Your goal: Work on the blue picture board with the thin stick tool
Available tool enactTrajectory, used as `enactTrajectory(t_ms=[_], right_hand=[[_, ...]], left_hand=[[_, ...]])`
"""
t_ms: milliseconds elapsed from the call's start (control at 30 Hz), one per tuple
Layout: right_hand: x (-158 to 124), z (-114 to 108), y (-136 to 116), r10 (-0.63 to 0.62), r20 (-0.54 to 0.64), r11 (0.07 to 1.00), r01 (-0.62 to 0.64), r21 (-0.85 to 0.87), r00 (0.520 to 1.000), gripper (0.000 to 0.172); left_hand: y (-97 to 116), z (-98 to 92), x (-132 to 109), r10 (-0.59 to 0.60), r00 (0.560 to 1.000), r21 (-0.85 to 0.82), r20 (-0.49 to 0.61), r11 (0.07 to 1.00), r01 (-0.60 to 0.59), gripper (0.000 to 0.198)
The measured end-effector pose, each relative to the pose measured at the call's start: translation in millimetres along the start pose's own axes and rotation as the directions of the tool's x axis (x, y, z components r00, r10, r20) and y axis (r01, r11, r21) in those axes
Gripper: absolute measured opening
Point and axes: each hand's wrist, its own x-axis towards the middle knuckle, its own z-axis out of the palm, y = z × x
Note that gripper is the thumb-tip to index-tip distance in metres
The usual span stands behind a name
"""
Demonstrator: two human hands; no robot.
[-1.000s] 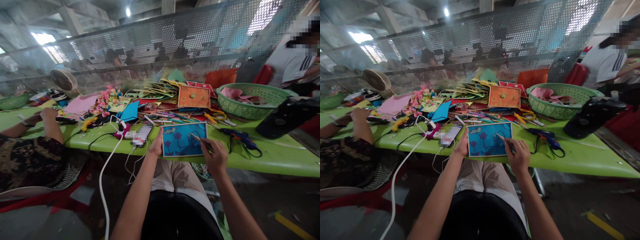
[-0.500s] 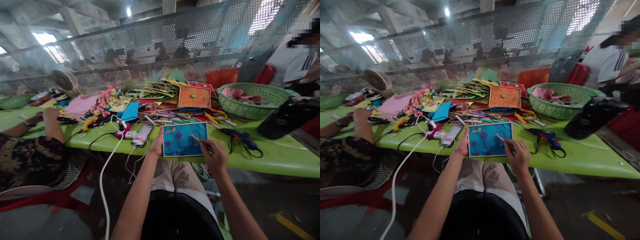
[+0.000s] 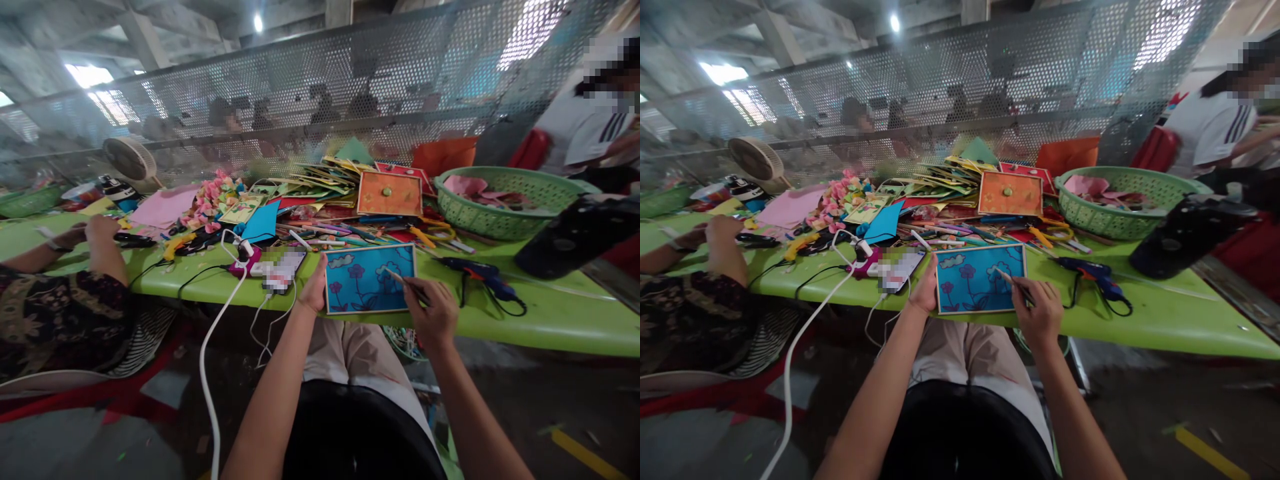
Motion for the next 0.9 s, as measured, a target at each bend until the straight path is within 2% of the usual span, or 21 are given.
enactTrajectory(t_ms=[200,333,500,633,800,900], right_hand=[[2.0,-0.5,-1.8,-0.024,0.042,0.999,0.023,0.026,0.999,0.008],[2.6,-0.5,-2.6,0.013,-0.035,1.0,-0.013,-0.003,0.999,0.01],[2.3,-0.3,-1.7,-0.008,0.017,0.999,0.008,0.038,1.0,0.009],[2.1,0.2,-1.4,0.024,-0.022,1.0,-0.023,0.003,0.999,0.011],[1.8,1.2,-1.1,0.019,0.02,1.0,-0.019,0.022,1.0,0.011],[2.2,1.2,-1.5,0.059,-0.024,0.998,-0.059,0.011,0.998,0.013]], left_hand=[[-0.4,-2.3,2.6,0.047,0.999,0.007,0.011,0.999,-0.047,0.062],[-1.0,-3.9,2.7,0.065,0.998,0.042,-0.018,0.997,-0.064,0.061],[-0.4,-2.8,1.8,0.059,0.998,0.041,-0.015,0.997,-0.059,0.062],[-0.6,-2.1,2.1,0.049,0.999,0.047,-0.025,0.998,-0.048,0.068],[-1.5,-4.6,2.4,0.058,0.998,0.092,-0.01,0.994,-0.057,0.07],[-1.3,-4.4,2.3,0.074,0.997,0.106,0.002,0.992,-0.073,0.067]])
